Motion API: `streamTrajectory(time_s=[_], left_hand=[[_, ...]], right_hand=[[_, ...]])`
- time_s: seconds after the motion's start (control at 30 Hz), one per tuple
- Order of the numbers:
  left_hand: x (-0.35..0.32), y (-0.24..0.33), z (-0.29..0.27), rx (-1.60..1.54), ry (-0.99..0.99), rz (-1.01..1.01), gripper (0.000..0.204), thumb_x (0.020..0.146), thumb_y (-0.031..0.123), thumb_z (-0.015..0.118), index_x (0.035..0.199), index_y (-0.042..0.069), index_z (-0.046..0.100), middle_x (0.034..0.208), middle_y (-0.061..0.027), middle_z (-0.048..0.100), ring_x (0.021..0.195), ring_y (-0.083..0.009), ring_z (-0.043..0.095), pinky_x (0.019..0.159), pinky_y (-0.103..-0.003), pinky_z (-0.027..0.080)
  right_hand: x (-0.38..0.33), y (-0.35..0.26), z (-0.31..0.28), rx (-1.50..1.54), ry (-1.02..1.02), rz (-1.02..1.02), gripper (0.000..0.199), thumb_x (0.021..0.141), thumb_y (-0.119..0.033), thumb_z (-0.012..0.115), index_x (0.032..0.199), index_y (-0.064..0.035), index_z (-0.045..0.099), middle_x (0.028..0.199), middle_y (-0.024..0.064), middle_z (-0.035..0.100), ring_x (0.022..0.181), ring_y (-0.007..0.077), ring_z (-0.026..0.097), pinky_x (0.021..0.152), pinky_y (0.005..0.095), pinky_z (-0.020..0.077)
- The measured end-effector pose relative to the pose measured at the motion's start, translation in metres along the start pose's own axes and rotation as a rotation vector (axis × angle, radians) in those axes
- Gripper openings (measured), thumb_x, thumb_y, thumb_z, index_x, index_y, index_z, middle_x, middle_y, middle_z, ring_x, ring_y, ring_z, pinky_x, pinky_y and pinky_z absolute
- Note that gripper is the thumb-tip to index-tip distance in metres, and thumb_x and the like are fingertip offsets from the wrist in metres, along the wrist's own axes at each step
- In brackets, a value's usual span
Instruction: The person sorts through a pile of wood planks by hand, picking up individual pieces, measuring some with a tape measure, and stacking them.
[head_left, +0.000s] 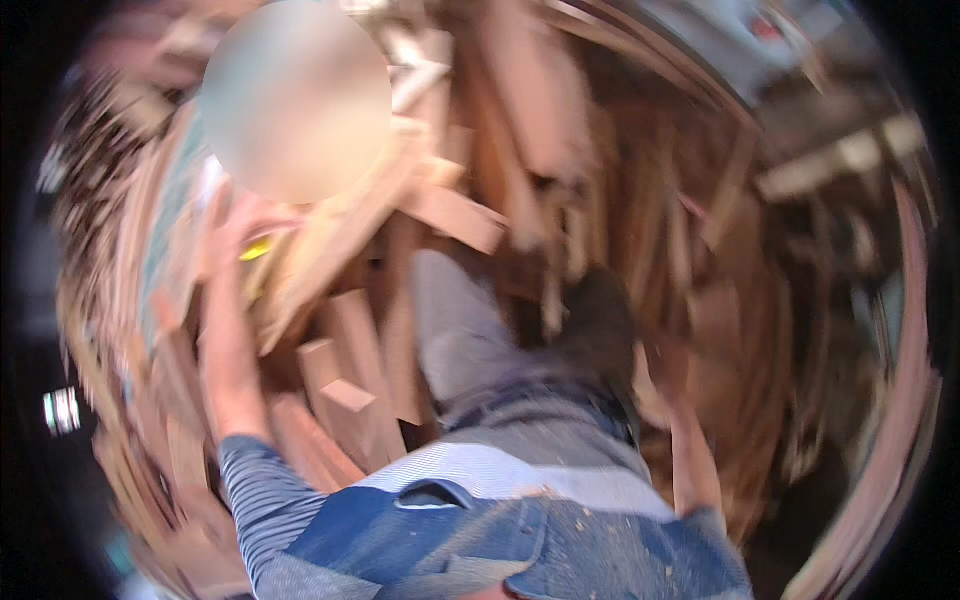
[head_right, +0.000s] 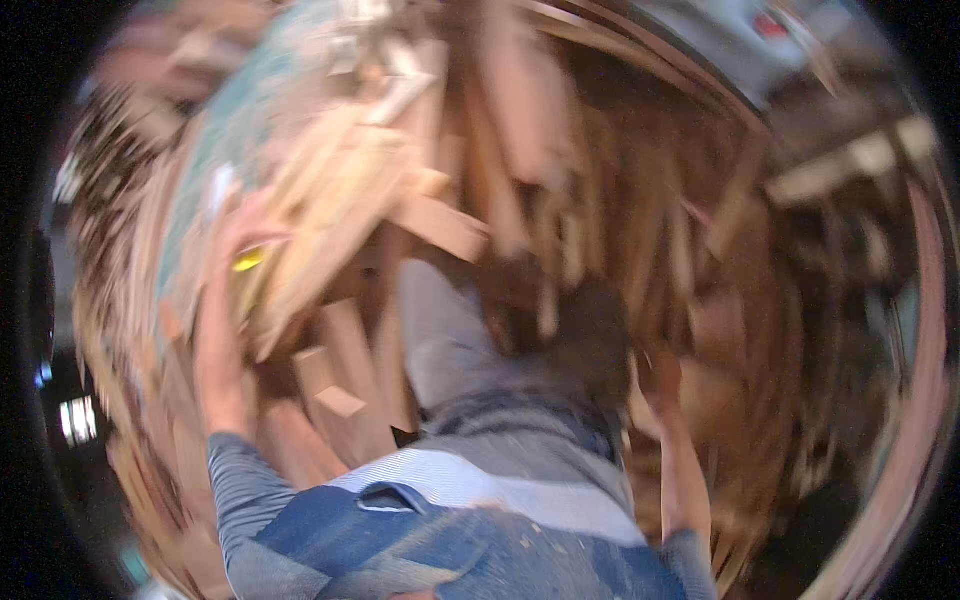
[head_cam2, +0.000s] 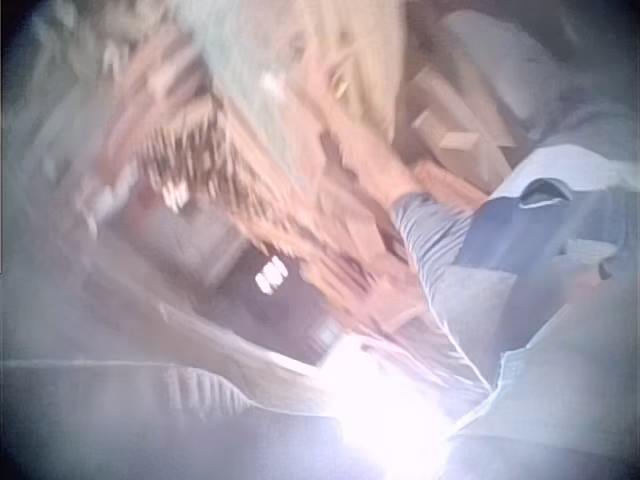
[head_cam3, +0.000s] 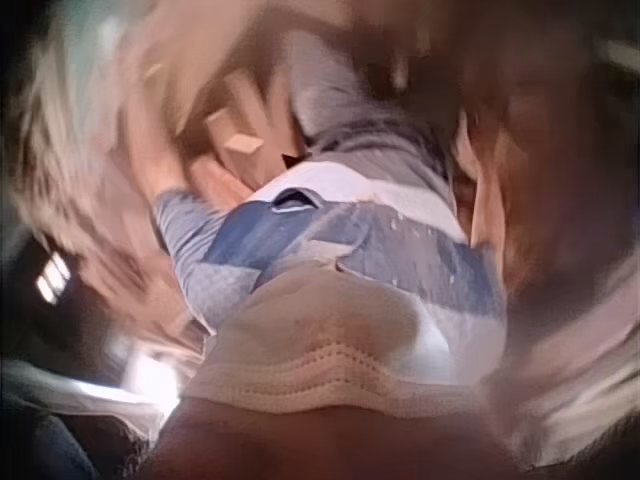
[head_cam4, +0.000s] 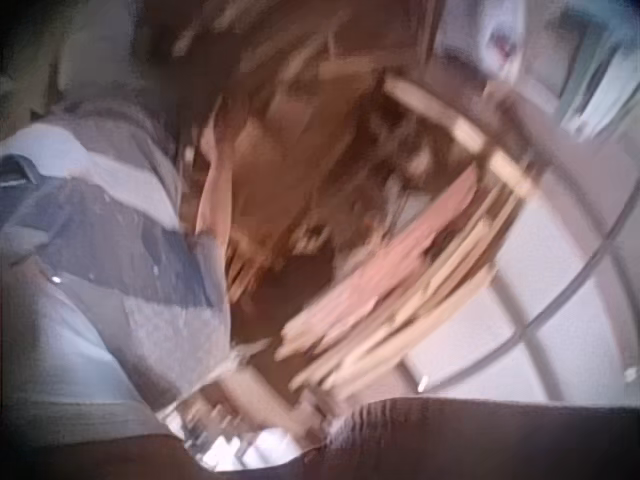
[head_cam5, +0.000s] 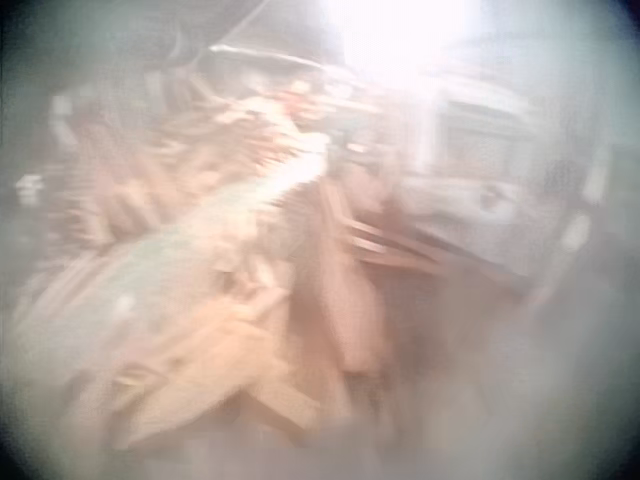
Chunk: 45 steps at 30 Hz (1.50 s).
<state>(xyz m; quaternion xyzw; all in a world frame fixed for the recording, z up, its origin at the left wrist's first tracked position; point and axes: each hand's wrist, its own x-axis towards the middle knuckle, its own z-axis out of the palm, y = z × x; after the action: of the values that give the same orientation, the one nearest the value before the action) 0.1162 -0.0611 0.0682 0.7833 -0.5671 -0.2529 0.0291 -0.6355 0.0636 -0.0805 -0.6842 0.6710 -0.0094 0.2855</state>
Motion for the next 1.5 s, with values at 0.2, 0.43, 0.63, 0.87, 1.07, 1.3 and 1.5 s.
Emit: streamTrajectory(time_s=[0.2,0.43,0.63,0.87,1.07,1.3,1.5], left_hand=[[0.016,-0.080,-0.003,-0.131,-0.116,-0.067,0.058,0.074,0.016,0.079,0.127,0.002,0.061,0.115,-0.0116,0.070,0.102,-0.0245,0.067,0.088,-0.038,0.053],[0.037,-0.084,-0.006,-0.028,-0.196,-0.086,0.066,0.075,0.022,0.083,0.130,0.000,0.055,0.114,-0.0122,0.068,0.100,-0.0236,0.065,0.086,-0.038,0.053],[0.030,-0.055,-0.021,0.172,0.086,-0.263,0.124,0.073,0.056,0.084,0.161,0.002,0.015,0.163,-0.0237,0.025,0.146,-0.0365,0.035,0.115,-0.049,0.038],[-0.025,0.156,0.051,-0.253,0.001,0.089,0.091,0.089,0.045,0.073,0.153,-0.007,0.033,0.141,-0.0246,0.056,0.130,-0.0306,0.055,0.110,-0.039,0.039],[-0.033,0.222,0.139,-0.322,-0.199,0.177,0.077,0.088,0.021,0.080,0.149,-0.005,0.042,0.131,-0.0195,0.062,0.109,-0.0223,0.064,0.093,-0.032,0.053],[-0.087,0.206,0.191,-0.612,-0.372,0.089,0.075,0.085,0.018,0.084,0.144,-0.008,0.046,0.122,-0.0112,0.063,0.109,-0.0153,0.059,0.091,-0.027,0.052],[-0.121,0.232,0.231,-0.966,-0.471,0.002,0.069,0.087,0.019,0.081,0.141,-0.007,0.048,0.117,-0.0077,0.067,0.098,-0.0121,0.061,0.084,-0.026,0.050]], right_hand=[[-0.024,0.138,-0.009,0.086,0.401,0.399,0.032,0.092,-0.019,0.062,0.121,-0.0092,0.069,0.111,0.0203,0.071,0.105,0.0382,0.067,0.087,0.0439,0.0532],[-0.132,0.227,-0.031,-0.108,0.252,0.731,0.047,0.089,-0.032,0.068,0.131,-0.0111,0.065,0.112,0.0165,0.072,0.105,0.0326,0.069,0.089,0.0443,0.0534],[-0.186,0.273,0.012,0.037,0.097,0.548,0.062,0.083,-0.030,0.074,0.139,-0.0101,0.057,0.130,0.0225,0.061,0.119,0.0364,0.060,0.096,0.0455,0.0496],[-0.128,0.258,0.013,0.108,0.443,0.736,0.063,0.082,-0.027,0.073,0.135,0.0037,0.056,0.134,0.0250,0.059,0.126,0.0390,0.056,0.103,0.0469,0.0462],[-0.068,0.252,-0.024,0.299,0.269,0.703,0.065,0.086,-0.038,0.073,0.135,0.0022,0.058,0.135,0.0252,0.061,0.122,0.0385,0.059,0.099,0.0459,0.0473],[-0.059,0.217,-0.061,0.594,0.169,0.716,0.054,0.078,-0.029,0.085,0.122,-0.0009,0.071,0.112,0.0139,0.074,0.104,0.0239,0.068,0.088,0.0370,0.0508],[-0.016,0.111,-0.121,0.419,0.194,0.454,0.035,0.079,-0.023,0.085,0.106,-0.0018,0.077,0.098,0.0073,0.076,0.088,0.0147,0.068,0.077,0.0301,0.0508]])
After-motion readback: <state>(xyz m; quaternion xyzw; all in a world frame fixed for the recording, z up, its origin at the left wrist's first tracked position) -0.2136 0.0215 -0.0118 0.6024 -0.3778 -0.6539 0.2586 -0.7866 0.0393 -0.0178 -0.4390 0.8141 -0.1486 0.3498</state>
